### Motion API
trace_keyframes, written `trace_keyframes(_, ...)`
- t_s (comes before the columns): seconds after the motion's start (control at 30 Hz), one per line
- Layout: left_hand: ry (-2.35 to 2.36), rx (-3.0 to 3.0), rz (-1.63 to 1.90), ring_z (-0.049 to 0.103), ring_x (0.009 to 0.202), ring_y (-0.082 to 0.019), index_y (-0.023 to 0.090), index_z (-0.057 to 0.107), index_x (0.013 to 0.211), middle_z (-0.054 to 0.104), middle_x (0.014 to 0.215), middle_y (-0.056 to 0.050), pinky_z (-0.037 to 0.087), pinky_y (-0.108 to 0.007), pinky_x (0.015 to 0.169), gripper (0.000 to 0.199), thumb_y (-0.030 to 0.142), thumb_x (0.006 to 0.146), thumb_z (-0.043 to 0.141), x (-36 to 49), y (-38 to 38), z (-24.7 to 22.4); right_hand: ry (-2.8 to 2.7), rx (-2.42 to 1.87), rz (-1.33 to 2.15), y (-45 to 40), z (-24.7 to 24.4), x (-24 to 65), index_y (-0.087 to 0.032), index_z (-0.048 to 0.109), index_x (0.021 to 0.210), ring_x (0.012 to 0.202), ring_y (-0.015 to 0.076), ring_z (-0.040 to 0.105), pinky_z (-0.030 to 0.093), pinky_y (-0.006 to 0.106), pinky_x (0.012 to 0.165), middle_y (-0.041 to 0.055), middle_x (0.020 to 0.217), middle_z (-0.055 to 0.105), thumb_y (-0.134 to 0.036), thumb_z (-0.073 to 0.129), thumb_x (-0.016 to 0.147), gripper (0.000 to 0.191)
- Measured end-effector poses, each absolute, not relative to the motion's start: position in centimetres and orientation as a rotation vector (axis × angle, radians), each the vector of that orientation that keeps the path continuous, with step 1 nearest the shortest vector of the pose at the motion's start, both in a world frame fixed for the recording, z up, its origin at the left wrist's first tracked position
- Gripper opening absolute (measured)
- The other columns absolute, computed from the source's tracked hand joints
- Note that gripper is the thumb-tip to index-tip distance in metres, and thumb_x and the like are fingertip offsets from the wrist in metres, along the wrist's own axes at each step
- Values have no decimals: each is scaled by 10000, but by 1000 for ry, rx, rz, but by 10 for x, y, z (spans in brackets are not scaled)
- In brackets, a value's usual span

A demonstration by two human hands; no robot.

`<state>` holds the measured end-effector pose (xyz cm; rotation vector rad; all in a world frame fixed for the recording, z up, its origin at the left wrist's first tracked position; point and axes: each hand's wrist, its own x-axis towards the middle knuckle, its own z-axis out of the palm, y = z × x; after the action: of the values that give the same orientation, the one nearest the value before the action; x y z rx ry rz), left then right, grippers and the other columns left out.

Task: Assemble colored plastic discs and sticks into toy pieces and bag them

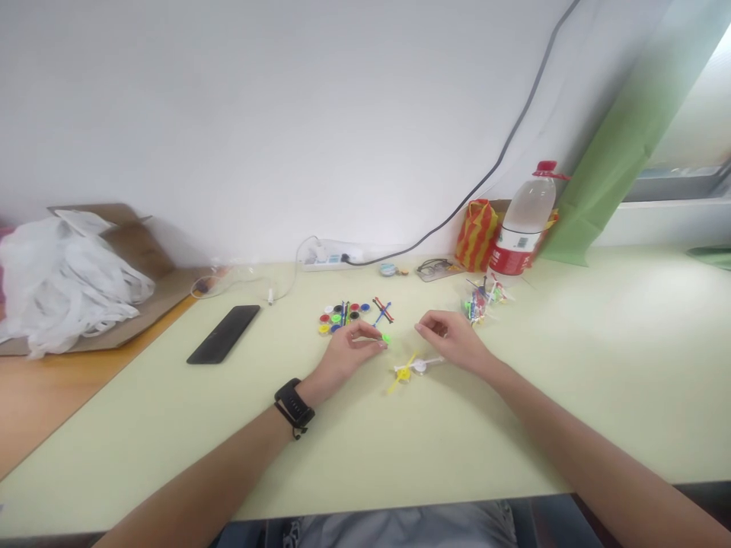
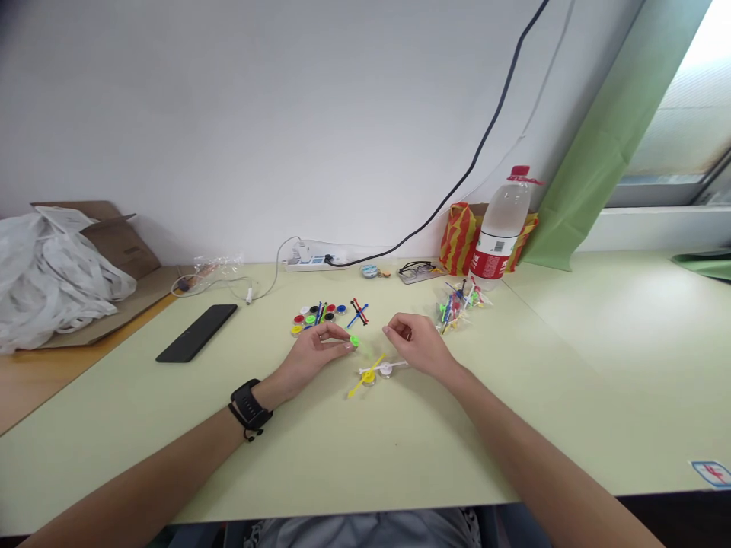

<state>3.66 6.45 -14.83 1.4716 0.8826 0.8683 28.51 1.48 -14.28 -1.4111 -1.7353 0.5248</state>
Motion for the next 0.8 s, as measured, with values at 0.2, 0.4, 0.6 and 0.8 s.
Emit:
trace_keyframes(0.2, 811, 1585, 799, 746, 971, -237, 180, 666, 943, 724, 1044, -66, 582, -364, 896, 302, 345, 781, 860, 36, 63, -149, -1822, -1256, 765, 8, -135, 280, -198, 690, 840, 688, 176, 611, 507, 309, 656, 31, 761, 697, -455, 626, 935, 281)
trace_keyframes(0.4, 774, 1693, 819, 728, 958, -226, 190, 665, 1030, 734, 1013, -75, 584, -385, 925, 324, 289, 781, 848, 38, 58, -152, -1917, -1201, 831, 0, -132, 276, -225, 700, 1066, 921, 217, 650, 532, 316, 756, 62, 1038, 715, -476, 838, 772, 410)
trace_keyframes(0.6, 699, 1925, 781, 697, 1095, -259, 219, 738, 1100, 750, 1143, -86, 545, -395, 1012, 241, 224, 860, 732, 38, 53, -150, -2015, -1209, 813, 0, -139, 276, -270, 688, 1195, 976, 231, 645, 538, 343, 827, 67, 1130, 702, -457, 844, 782, 480)
trace_keyframes(0.8, 669, 1876, 754, 667, 1196, -265, 238, 711, 1215, 724, 1252, -90, 527, -379, 1035, 309, 261, 908, 684, 37, 49, -146, -1967, -1255, 831, 4, -147, 276, -226, 719, 1067, 909, 217, 684, 552, 338, 798, 66, 1030, 740, -370, 695, 917, 209)
